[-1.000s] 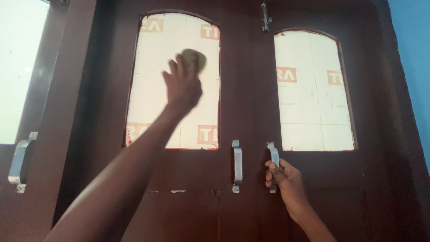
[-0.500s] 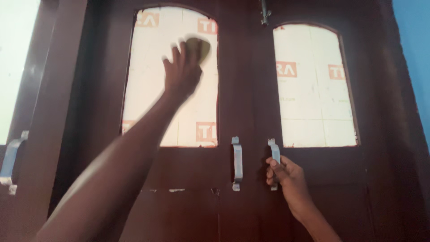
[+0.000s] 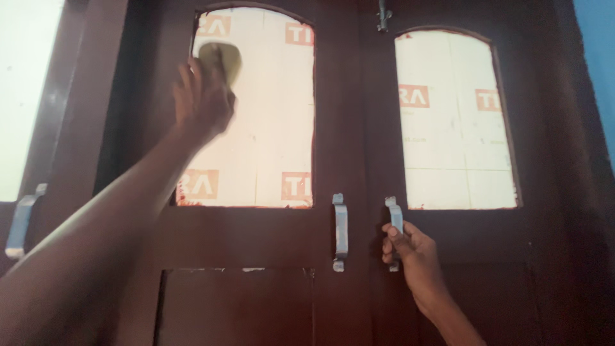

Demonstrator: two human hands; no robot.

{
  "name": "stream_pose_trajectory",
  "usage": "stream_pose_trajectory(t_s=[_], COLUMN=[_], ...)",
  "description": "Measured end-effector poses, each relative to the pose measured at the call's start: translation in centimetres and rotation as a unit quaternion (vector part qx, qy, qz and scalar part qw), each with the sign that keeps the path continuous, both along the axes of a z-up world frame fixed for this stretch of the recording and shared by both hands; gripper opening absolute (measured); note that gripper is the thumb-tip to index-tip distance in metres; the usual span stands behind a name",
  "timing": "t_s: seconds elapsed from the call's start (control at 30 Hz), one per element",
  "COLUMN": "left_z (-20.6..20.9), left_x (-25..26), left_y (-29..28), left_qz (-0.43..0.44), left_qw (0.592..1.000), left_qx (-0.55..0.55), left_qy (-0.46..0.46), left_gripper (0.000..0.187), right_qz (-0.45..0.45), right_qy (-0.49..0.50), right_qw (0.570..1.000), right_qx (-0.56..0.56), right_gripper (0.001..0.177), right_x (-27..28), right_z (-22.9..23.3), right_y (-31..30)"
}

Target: The person cleans the cabinet doors by rubbing the wooden surfaces and window panels with a sponge.

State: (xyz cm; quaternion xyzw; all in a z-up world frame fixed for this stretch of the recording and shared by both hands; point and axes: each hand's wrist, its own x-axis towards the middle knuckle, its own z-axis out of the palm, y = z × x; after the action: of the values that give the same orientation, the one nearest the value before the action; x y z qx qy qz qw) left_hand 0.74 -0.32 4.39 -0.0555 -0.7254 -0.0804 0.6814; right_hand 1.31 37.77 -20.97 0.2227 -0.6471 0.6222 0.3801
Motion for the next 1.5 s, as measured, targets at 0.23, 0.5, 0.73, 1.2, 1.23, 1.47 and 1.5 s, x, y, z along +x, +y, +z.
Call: stream_pose_trajectory(t_s=[0.23, 0.5, 0.73, 1.2, 1.23, 1.47, 1.5], left_z=[4.2, 0.5, -7.3, -11.6, -10.8, -10.5, -11.9], left_x=[-1.9, -1.1, -2.1, -1.6, -1.3, 1.5, 1.6], left_y=[1.5, 3.6, 8.9, 10.5, 9.1, 7.8, 8.1], left_qz=[0.103, 0.075, 0.019, -0.052, 0.020, 0.039, 0.039], left_qw=[0.994, 0.982, 0.972, 0.978, 0.966, 0.967, 0.967], left_qx=[0.014, -0.141, -0.195, -0.189, -0.219, -0.150, -0.151], left_qy=[0.014, 0.101, 0.130, 0.075, 0.139, 0.202, 0.201], left_gripper=[0.081, 0.083, 0.074, 0.075, 0.074, 0.074, 0.074], right_qz=[-0.011, -0.019, -0.010, -0.002, -0.003, 0.021, 0.013], right_qy=[-0.010, -0.009, 0.000, 0.012, 0.014, 0.029, 0.023], right_qw=[1.000, 1.000, 1.000, 1.000, 1.000, 0.999, 1.000], right_qx=[-0.007, 0.020, 0.009, 0.014, 0.011, 0.012, 0.011], right_gripper=[0.039, 0.042, 0.036, 0.033, 0.033, 0.034, 0.034], right_x=[-0.5, -0.6, -0.6, 0.4, 0.4, 0.0, 0.0], right_z=[0.2, 0.0, -0.1, 0.0, 0.1, 0.1, 0.1], right_y=[0.1, 0.6, 0.4, 0.0, 0.0, 0.2, 0.3])
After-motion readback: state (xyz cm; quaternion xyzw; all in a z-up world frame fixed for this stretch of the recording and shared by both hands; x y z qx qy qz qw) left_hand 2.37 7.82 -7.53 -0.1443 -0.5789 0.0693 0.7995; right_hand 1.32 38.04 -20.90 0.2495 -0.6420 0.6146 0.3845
